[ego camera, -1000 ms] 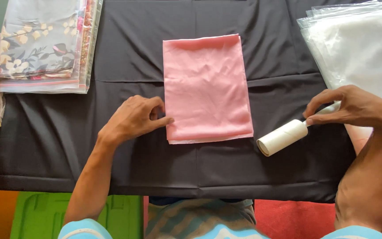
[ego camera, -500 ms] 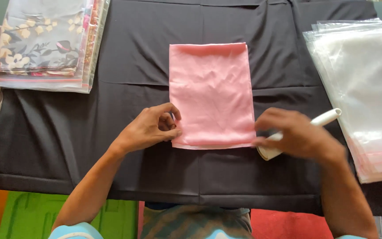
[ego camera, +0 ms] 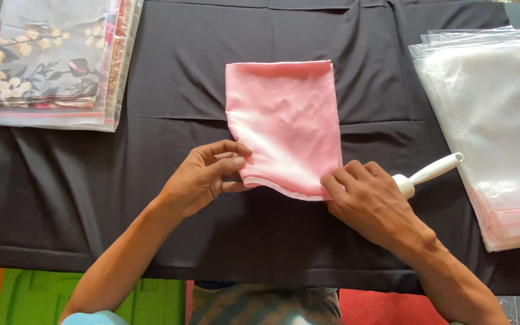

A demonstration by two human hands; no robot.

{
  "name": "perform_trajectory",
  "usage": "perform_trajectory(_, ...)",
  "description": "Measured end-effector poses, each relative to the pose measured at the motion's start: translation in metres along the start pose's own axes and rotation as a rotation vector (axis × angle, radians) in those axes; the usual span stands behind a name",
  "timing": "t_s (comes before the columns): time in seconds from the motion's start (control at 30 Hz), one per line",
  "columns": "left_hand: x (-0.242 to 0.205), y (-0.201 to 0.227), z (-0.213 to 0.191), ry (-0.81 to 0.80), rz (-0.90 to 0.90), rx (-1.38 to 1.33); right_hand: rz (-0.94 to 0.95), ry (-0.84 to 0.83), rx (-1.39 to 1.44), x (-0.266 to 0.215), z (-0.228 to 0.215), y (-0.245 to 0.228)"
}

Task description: The person uses a lint roller to clean a folded pink cloth on a black table, then places the cloth into a clear plastic zip-top bag, seals it, and sets it aside with other packaged items.

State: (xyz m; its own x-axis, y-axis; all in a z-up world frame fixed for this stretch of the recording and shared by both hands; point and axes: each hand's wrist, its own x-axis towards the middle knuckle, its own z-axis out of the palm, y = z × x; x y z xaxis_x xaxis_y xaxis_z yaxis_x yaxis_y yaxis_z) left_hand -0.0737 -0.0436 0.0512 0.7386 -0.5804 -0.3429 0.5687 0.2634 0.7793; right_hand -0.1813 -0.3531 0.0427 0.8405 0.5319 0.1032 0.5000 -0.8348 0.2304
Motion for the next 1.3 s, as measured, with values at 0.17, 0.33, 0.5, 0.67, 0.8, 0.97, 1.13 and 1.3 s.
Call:
perform_trajectory(0.17,-0.001,0.007,-0.007,-0.009,-0.002,0.082,-0.065,0.048,-0.021,-0.004,0.002,-0.004)
perform_trajectory(0.33,-0.010,0.023,-0.018,-0.150,0.020,0.324,-0.154,0.055,0.072,-0.001,-0.009,-0.005)
perform_trajectory(0.5,-0.024,0.041,-0.015,-0.517,-0.100,0.736,-0.263,0.018,0.295,0.006,-0.034,-0.011)
perform_trajectory(0.67,-0.019,0.043,-0.010,-0.367,-0.066,1.113,-0.009,0.129,0.566,-0.002,-0.048,0.046)
perform_trajectory(0.8,-0.014,0.041,-0.009,-0.192,-0.043,1.146,0.505,0.334,-0.017,-0.068,0.013,0.129)
perform_trajectory(0.97,-0.009,0.037,-0.011,-0.169,0.009,1.118,0.957,-0.105,-0.021,-0.123,0.057,0.185)
perform_trajectory(1.13,-0.008,0.034,-0.012,-0.179,0.024,1.074,1.144,-0.216,0.085,-0.120,0.046,0.182)
perform_trajectory(1.3,0.004,0.030,-0.026,-0.210,0.110,0.912,0.998,0.029,0.167,-0.099,0.024,0.166)
